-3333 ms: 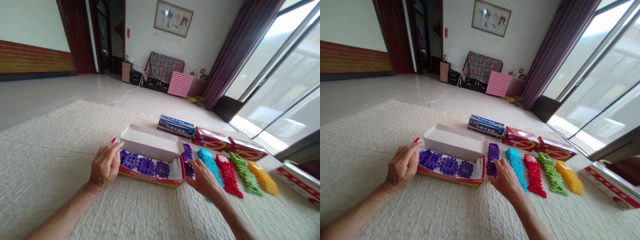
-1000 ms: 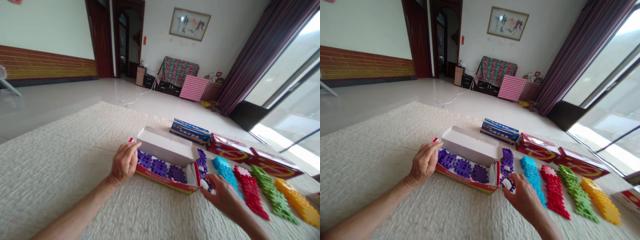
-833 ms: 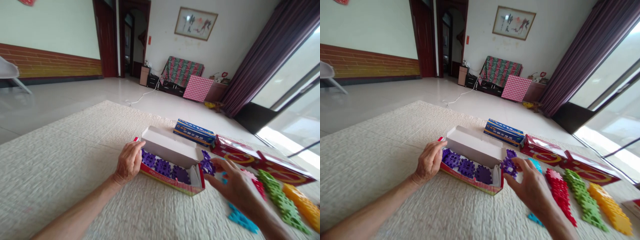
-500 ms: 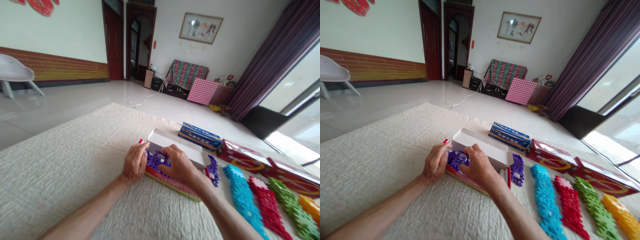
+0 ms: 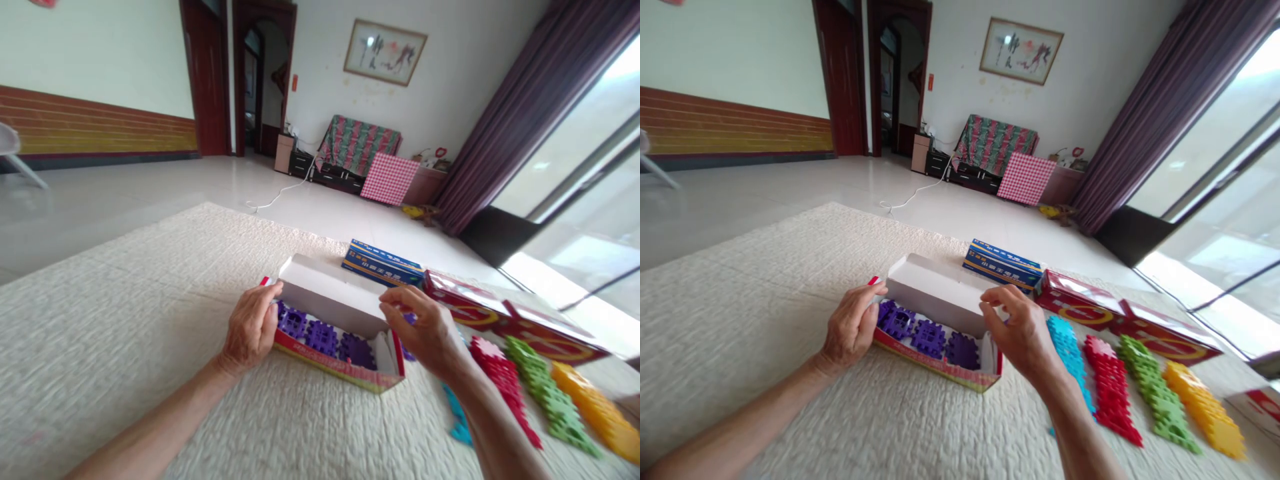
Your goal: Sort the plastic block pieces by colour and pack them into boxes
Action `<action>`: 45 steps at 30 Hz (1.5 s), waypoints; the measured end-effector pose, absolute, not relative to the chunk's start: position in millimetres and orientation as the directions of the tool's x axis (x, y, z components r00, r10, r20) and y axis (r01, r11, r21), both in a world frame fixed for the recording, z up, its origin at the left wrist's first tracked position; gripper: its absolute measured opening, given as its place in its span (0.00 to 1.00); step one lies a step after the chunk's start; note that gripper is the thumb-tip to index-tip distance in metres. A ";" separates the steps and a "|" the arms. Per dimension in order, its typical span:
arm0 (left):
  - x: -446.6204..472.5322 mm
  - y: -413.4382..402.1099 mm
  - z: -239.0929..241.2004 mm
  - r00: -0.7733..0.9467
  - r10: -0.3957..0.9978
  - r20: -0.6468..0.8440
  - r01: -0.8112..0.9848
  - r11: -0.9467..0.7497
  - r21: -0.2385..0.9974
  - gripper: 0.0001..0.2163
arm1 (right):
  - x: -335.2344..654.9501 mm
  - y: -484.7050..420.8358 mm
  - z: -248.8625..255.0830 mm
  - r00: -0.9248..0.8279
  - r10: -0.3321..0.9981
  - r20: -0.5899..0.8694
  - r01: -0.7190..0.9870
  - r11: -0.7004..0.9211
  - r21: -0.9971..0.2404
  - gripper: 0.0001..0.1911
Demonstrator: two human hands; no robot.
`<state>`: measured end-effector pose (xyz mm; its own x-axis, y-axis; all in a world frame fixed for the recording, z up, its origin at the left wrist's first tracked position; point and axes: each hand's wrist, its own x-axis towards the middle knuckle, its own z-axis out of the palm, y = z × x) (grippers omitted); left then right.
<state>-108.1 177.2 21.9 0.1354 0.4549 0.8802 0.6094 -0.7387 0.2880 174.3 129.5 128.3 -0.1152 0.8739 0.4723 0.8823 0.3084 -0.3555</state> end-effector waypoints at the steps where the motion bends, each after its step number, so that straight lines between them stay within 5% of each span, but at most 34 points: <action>1: -108.1 177.4 21.8 0.138 0.454 0.880 0.610 -0.739 0.285 0.18 | 195.3 127.6 126.6 -0.045 0.882 0.470 0.902 0.239 -0.361 0.10; 5: -109.0 178.4 20.7 0.152 0.453 0.879 0.608 -0.744 0.278 0.19 | 256.5 121.7 104.7 0.054 0.921 0.385 0.952 0.068 -0.297 0.09; 13: -110.6 178.1 20.7 0.174 0.445 0.879 0.620 -0.743 0.253 0.18 | 248.7 110.1 55.7 0.044 0.984 0.171 0.991 -0.023 -0.128 0.24; 16: -110.1 178.4 21.5 0.178 0.439 0.881 0.622 -0.744 0.244 0.18 | 241.5 104.3 51.4 0.061 0.989 0.136 0.994 -0.048 -0.097 0.21; 20: -110.3 179.3 20.6 0.179 0.443 0.878 0.625 -0.741 0.246 0.18 | 239.3 91.9 51.2 0.002 0.997 0.083 0.990 0.010 -0.139 0.14; 28: -109.8 179.5 22.0 0.183 0.428 0.885 0.632 -0.741 0.228 0.18 | 251.6 75.3 51.2 -0.143 0.989 -0.047 0.948 0.123 -0.295 0.21; 45: -109.2 179.9 20.6 0.178 0.438 0.881 0.630 -0.738 0.240 0.18 | 256.6 73.7 60.7 0.002 1.000 0.009 0.980 0.000 -0.201 0.18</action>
